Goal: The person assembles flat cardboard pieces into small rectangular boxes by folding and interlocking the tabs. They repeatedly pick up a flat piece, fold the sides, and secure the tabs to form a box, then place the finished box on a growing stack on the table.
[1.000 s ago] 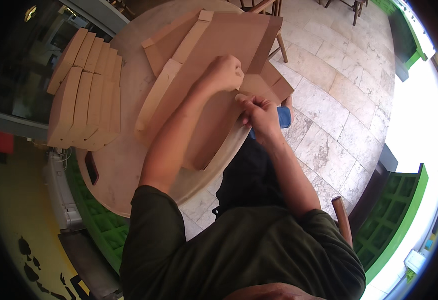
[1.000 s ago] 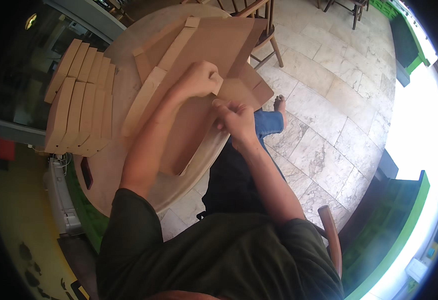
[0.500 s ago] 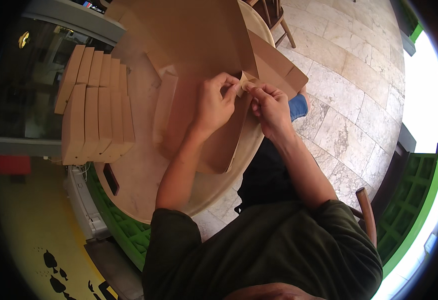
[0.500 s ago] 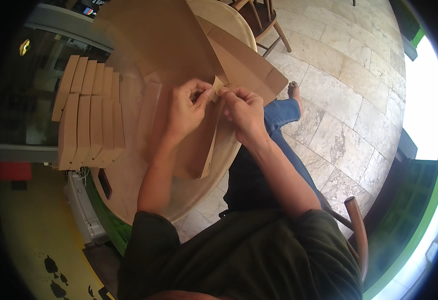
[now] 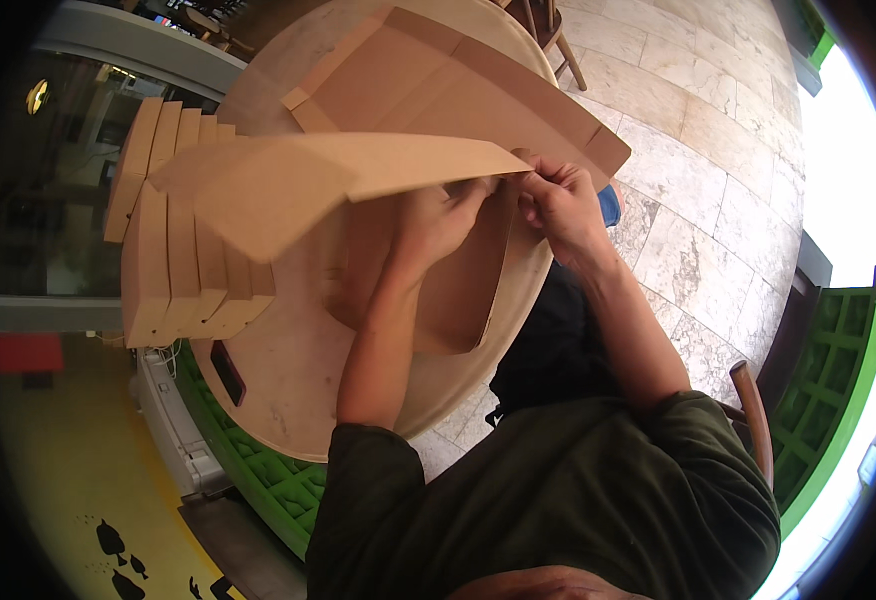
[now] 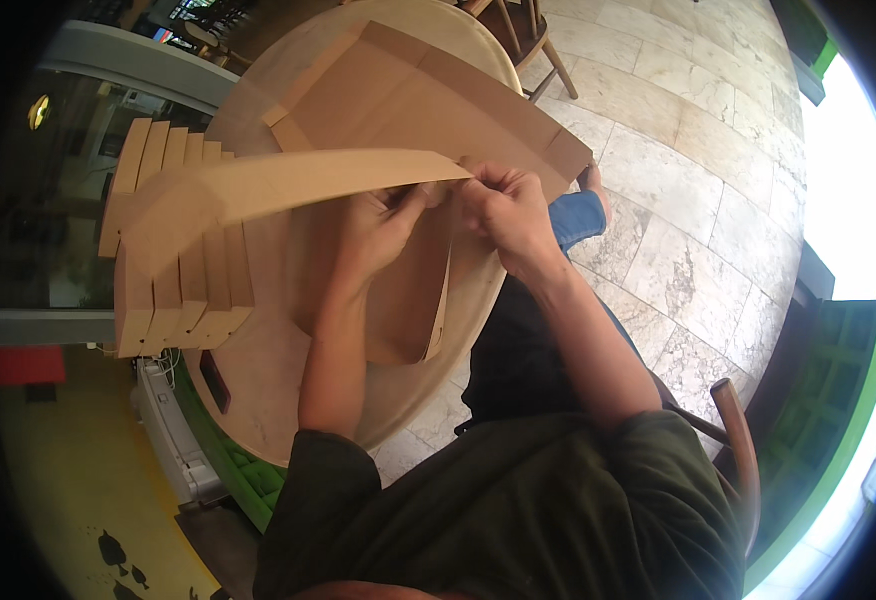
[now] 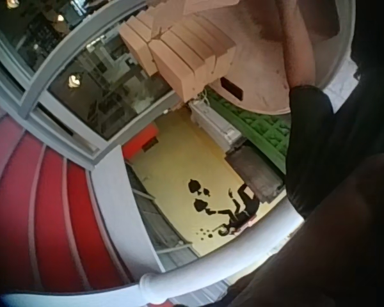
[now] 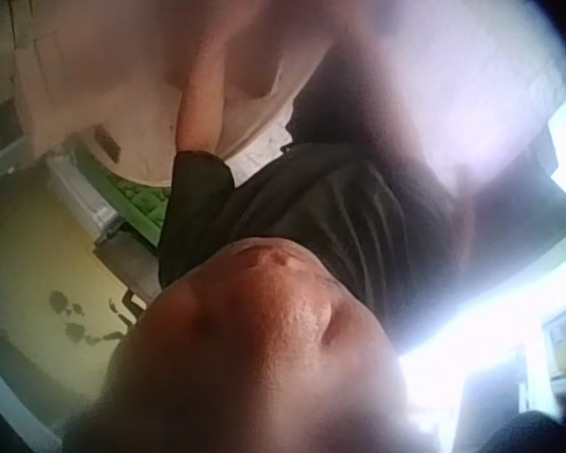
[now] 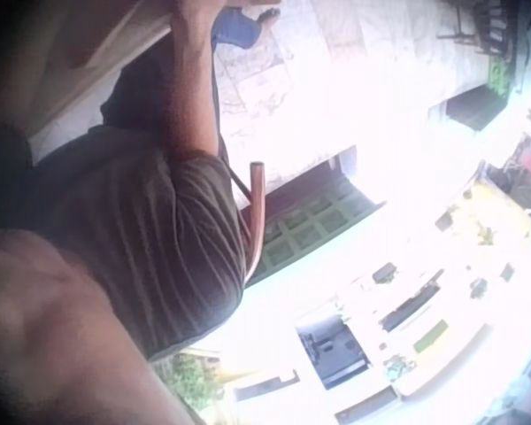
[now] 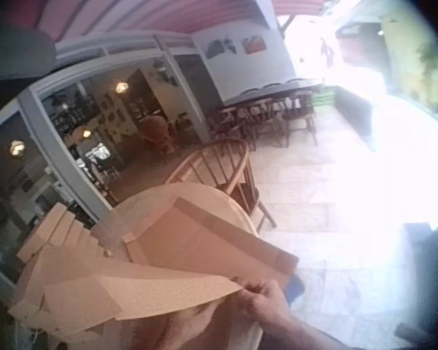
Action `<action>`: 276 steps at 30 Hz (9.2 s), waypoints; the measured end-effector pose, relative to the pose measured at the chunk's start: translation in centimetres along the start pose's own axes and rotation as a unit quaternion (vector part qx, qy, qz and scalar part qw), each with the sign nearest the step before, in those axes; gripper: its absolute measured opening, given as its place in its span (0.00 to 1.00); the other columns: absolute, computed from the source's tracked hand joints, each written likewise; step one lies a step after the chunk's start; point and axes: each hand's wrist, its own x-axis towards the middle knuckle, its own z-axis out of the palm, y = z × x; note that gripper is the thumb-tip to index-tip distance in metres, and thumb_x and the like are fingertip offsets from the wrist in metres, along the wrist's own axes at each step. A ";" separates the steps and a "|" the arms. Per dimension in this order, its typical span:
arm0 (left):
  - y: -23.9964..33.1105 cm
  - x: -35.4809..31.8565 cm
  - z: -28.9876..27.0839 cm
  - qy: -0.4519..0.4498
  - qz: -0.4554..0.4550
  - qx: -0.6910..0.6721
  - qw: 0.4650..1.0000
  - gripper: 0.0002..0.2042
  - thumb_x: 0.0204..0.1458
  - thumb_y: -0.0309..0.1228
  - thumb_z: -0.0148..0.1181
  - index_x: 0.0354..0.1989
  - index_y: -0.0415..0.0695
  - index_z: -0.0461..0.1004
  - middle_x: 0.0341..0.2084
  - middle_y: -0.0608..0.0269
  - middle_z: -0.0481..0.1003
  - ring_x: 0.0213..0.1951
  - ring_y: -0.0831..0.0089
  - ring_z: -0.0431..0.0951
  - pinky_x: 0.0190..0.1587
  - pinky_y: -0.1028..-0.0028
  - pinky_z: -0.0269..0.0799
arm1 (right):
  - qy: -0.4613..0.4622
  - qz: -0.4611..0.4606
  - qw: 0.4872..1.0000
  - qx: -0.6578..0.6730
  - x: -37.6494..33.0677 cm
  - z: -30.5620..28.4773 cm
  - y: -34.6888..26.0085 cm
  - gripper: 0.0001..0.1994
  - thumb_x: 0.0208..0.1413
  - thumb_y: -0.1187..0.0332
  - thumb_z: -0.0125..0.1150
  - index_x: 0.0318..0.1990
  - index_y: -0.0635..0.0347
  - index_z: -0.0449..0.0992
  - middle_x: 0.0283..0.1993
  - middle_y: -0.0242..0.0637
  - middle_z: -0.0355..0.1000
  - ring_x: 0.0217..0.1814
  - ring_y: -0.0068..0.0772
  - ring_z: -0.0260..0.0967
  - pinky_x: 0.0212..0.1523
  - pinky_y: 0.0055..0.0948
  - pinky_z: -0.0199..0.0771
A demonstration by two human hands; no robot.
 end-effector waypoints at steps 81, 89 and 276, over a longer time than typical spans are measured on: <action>-0.3 4.1 6.5 -0.034 -0.073 -0.053 0.995 0.08 0.64 0.34 0.60 0.41 0.43 0.80 0.37 0.61 0.80 0.41 0.71 0.79 0.48 0.66 0.77 | 0.031 -0.448 0.844 -0.293 -1.6 -3.6 -4.9 0.23 0.54 0.77 0.66 0.60 0.65 0.75 0.53 0.41 0.77 0.58 0.39 0.74 0.66 0.44 0.68; 1.1 3.2 9.0 -0.070 0.234 0.157 0.957 0.11 0.68 0.36 0.56 0.43 0.41 0.79 0.40 0.58 0.80 0.43 0.69 0.81 0.51 0.64 0.77 | -0.071 -0.502 0.757 -0.412 -3.1 -1.4 -8.0 0.20 0.47 0.79 0.66 0.50 0.57 0.85 0.51 0.38 0.79 0.55 0.45 0.74 0.63 0.45 0.66; -6.3 3.0 -2.5 0.176 -0.247 -0.465 0.831 0.03 0.61 0.22 0.66 0.38 0.43 0.77 0.28 0.67 0.75 0.25 0.77 0.72 0.31 0.72 0.73 | -0.185 -0.194 0.817 -0.510 8.7 4.9 -1.8 0.08 0.62 0.75 0.64 0.45 0.66 0.85 0.41 0.48 0.84 0.45 0.36 0.84 0.48 0.34 0.81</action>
